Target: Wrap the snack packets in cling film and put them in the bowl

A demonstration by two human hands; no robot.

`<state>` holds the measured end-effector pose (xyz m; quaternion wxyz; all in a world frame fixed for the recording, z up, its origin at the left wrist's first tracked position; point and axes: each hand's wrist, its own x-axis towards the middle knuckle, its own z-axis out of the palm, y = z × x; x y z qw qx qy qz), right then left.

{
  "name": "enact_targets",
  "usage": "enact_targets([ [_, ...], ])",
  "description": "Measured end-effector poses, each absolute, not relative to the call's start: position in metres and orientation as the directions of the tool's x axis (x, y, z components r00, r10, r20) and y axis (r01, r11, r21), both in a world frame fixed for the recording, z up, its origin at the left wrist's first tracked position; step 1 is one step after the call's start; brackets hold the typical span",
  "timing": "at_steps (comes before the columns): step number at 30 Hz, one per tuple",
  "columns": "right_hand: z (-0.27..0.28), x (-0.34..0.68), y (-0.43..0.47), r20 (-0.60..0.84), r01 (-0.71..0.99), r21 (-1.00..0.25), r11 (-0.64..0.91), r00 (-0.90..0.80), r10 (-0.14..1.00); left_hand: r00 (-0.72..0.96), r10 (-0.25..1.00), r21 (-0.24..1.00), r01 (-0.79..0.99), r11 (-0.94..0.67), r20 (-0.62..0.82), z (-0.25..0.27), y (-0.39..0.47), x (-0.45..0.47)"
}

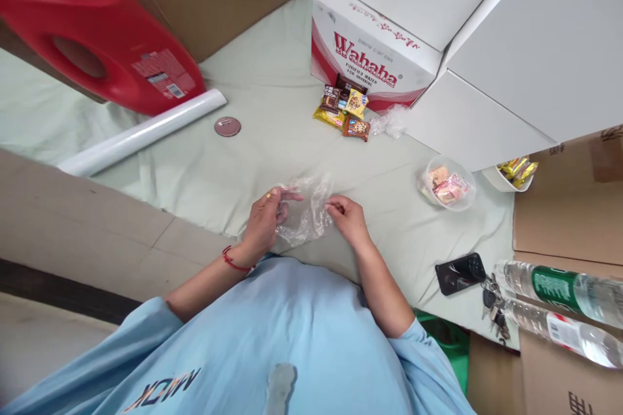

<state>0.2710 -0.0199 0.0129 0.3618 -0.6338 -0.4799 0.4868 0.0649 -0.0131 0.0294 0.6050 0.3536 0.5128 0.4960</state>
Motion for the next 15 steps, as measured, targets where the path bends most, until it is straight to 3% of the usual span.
enact_targets([
  [4,0.02,0.301,-0.028,-0.29,0.124,-0.938,-0.324,0.232,0.929,-0.183,0.938,0.943,-0.211,0.256,-0.295,0.023,-0.008,0.05],
  [8,0.029,0.337,-0.045,-0.312,0.063,-0.933,-0.353,0.342,0.886,-0.189,0.938,0.945,-0.208,0.252,-0.291,0.018,0.001,0.047],
  [12,0.03,0.362,-0.058,-0.248,0.108,-0.941,-0.322,0.43,0.868,-0.089,0.96,0.955,-0.158,0.25,-0.266,0.015,0.014,0.056],
  [15,0.03,0.374,-0.06,-0.139,0.248,-0.92,-0.302,0.515,0.846,-0.031,0.972,0.972,-0.024,0.234,-0.235,0.009,0.021,0.061],
])
